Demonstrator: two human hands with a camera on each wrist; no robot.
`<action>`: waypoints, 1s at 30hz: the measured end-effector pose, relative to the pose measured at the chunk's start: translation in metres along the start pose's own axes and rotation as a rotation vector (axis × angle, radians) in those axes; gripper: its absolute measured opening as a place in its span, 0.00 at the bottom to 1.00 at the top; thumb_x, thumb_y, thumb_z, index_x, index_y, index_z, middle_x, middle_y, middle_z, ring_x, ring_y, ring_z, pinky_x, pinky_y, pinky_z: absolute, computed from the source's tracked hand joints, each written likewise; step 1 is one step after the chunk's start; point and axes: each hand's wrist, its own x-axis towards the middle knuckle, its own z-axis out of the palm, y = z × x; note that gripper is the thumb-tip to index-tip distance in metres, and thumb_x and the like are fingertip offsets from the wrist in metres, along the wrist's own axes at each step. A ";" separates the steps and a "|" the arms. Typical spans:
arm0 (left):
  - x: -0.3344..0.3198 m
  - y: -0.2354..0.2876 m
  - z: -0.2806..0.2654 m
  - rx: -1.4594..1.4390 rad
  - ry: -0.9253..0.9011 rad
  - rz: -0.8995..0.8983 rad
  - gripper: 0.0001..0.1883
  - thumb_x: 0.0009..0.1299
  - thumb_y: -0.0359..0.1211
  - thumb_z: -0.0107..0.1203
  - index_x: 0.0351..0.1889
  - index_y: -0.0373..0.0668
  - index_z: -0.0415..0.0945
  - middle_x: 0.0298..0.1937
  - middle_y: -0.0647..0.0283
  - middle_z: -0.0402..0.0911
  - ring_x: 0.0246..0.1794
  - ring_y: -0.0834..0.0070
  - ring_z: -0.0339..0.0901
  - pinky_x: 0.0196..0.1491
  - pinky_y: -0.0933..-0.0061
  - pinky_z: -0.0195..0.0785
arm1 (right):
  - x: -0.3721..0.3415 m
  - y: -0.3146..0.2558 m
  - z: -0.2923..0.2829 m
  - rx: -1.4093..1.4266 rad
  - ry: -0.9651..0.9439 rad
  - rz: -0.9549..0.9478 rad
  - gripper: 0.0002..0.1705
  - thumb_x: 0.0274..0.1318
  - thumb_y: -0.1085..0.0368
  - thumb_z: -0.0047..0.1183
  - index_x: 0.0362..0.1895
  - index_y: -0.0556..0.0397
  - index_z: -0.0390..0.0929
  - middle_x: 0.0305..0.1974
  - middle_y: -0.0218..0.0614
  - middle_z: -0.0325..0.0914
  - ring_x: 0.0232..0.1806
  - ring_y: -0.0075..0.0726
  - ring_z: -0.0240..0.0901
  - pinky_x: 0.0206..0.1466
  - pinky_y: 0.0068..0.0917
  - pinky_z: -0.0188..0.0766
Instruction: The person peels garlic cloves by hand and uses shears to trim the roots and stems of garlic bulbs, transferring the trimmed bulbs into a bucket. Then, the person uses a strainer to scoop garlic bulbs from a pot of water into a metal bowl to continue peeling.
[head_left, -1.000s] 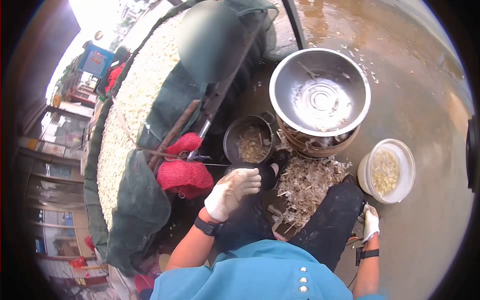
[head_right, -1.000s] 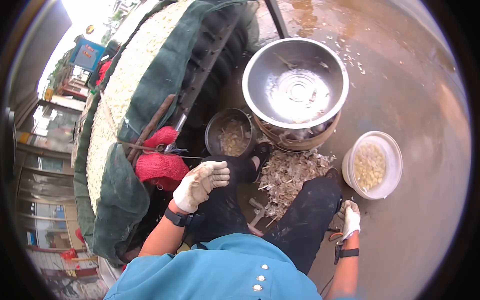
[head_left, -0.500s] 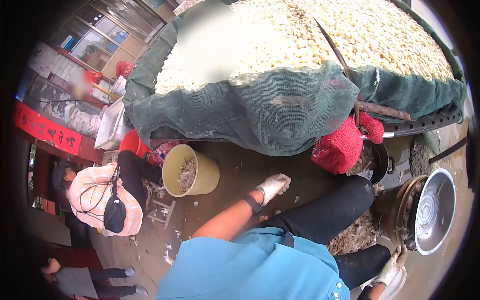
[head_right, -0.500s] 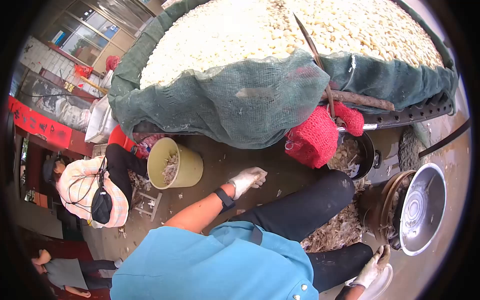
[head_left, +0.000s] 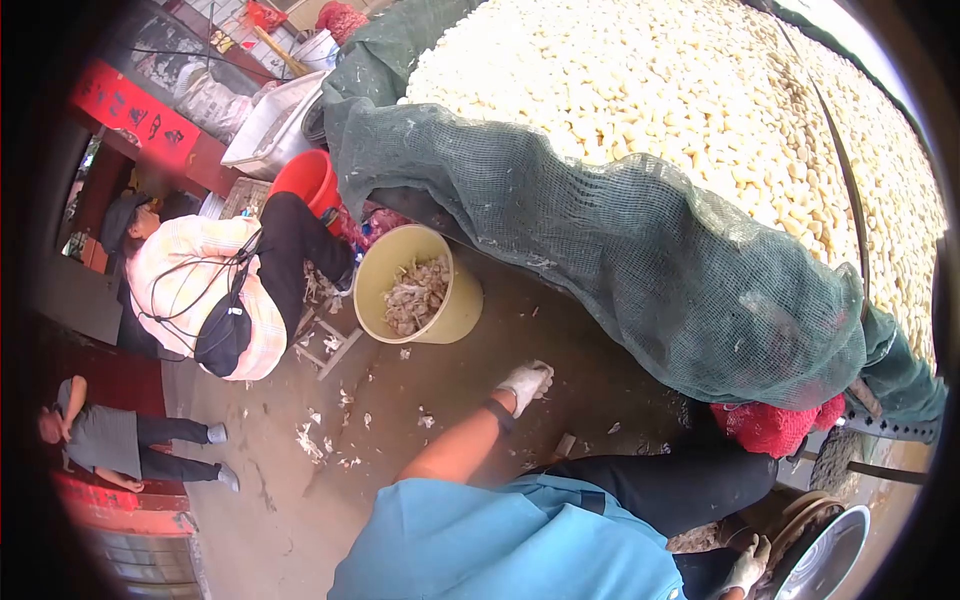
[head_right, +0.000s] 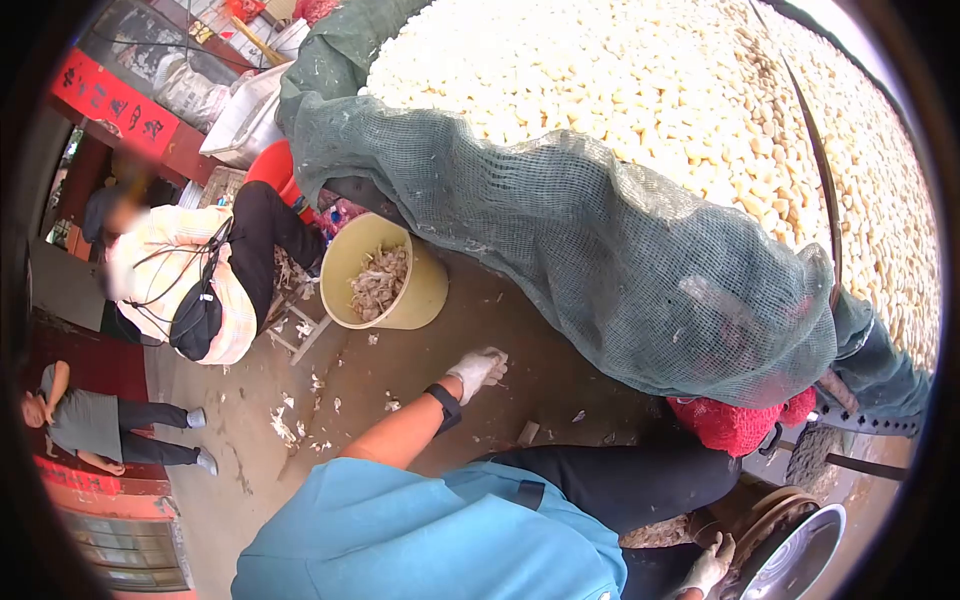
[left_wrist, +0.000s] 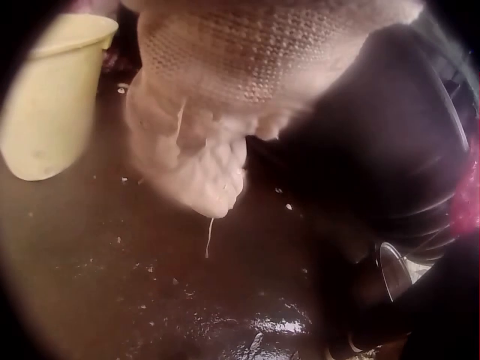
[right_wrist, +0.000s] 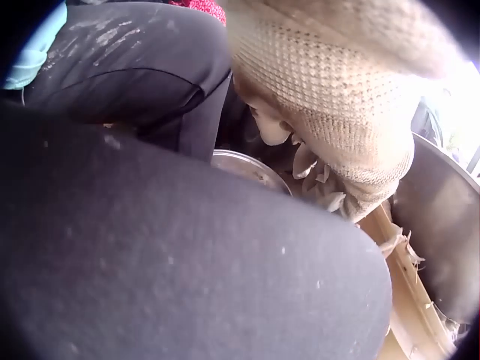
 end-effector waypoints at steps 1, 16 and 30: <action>0.000 0.002 -0.008 -0.022 0.030 -0.010 0.10 0.74 0.38 0.44 0.48 0.47 0.73 0.40 0.65 0.76 0.38 0.76 0.73 0.44 0.71 0.69 | 0.004 -0.009 -0.001 0.036 0.023 0.006 0.19 0.62 0.64 0.49 0.55 0.60 0.71 0.52 0.48 0.76 0.54 0.45 0.72 0.59 0.33 0.65; -0.004 -0.020 -0.115 -0.351 0.311 0.108 0.15 0.74 0.38 0.42 0.53 0.41 0.71 0.47 0.53 0.78 0.46 0.63 0.77 0.50 0.62 0.72 | 0.012 -0.172 -0.027 0.331 0.053 -0.190 0.20 0.65 0.60 0.49 0.56 0.58 0.72 0.54 0.40 0.75 0.57 0.33 0.68 0.62 0.28 0.61; -0.022 -0.009 -0.178 -0.579 0.432 0.207 0.18 0.74 0.39 0.41 0.55 0.38 0.71 0.52 0.52 0.77 0.49 0.62 0.76 0.54 0.63 0.70 | 0.000 -0.320 -0.052 0.639 0.211 -0.786 0.20 0.67 0.66 0.44 0.60 0.61 0.66 0.59 0.42 0.69 0.64 0.37 0.61 0.68 0.35 0.55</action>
